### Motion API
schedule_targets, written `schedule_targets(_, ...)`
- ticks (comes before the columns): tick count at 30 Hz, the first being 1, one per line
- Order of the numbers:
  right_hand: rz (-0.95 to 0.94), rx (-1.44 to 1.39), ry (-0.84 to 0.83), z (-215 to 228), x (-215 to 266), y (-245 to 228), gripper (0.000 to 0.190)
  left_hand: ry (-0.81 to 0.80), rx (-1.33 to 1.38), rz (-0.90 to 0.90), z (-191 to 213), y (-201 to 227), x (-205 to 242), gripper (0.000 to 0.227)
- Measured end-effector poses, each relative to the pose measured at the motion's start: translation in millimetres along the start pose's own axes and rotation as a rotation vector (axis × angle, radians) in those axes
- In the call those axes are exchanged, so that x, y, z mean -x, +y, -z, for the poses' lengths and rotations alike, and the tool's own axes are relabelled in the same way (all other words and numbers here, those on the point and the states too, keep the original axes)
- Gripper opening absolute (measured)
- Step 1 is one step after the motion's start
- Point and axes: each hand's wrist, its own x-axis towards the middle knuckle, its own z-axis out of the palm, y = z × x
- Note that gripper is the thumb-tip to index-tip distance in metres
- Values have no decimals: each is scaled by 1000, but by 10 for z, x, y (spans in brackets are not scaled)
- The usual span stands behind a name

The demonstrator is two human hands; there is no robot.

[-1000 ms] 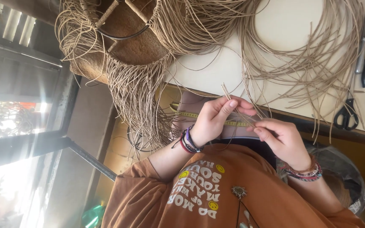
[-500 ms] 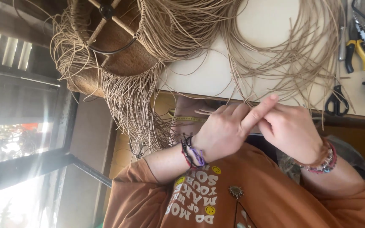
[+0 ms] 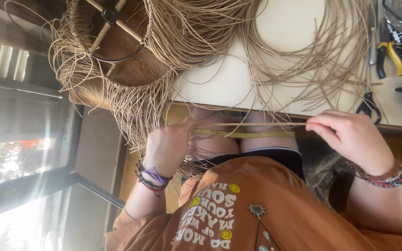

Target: Weaving and tying fiber strands onto a wooden frame to create a decorative lampshade.

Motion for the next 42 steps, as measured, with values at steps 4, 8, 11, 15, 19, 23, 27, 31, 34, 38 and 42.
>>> schedule_targets(4, 36, 54, -12, -128, -153, -195, 18, 101, -22, -11, 97, 119, 16, 40)
schedule_targets(8, 221, 47, 26, -351, -394, -550, 14, 353, -179, -274, 23, 896, -185, 95)
schedule_targets(11, 225, 156, -6, -438, -467, -621, 9, 276, 455, -304, -251, 1298, -286, 97)
schedule_targets(15, 175, 13, 11, -394, -456, -469, 11, 342, 375, -246, -224, 1186, -345, 38)
schedule_targets(19, 101, -22, 10, -356, -330, 12, 20, 488, 302, -271, -267, 782, -445, 18)
schedule_targets(23, 48, -40, -22, -186, -278, 163, 18, 443, 349, -180, -313, 439, -490, 8)
schedule_targets(27, -22, -38, -74, -149, -284, 192, 16, 328, 326, -116, -318, 244, -496, 7)
schedule_targets(31, -5, -38, -176, -226, -303, 188, 17, 269, 438, -114, -342, 135, -486, 10)
schedule_targets(34, 1, 18, -178, -280, -344, 136, 15, 270, 481, -162, -348, 88, -504, 11)
schedule_targets(38, -2, 71, -149, -343, -333, 71, 11, 253, 524, -147, -260, 65, -480, 9)
schedule_targets(42, 8, 24, -21, -444, -252, 100, 8, 263, 529, -157, -263, 22, -482, 11)
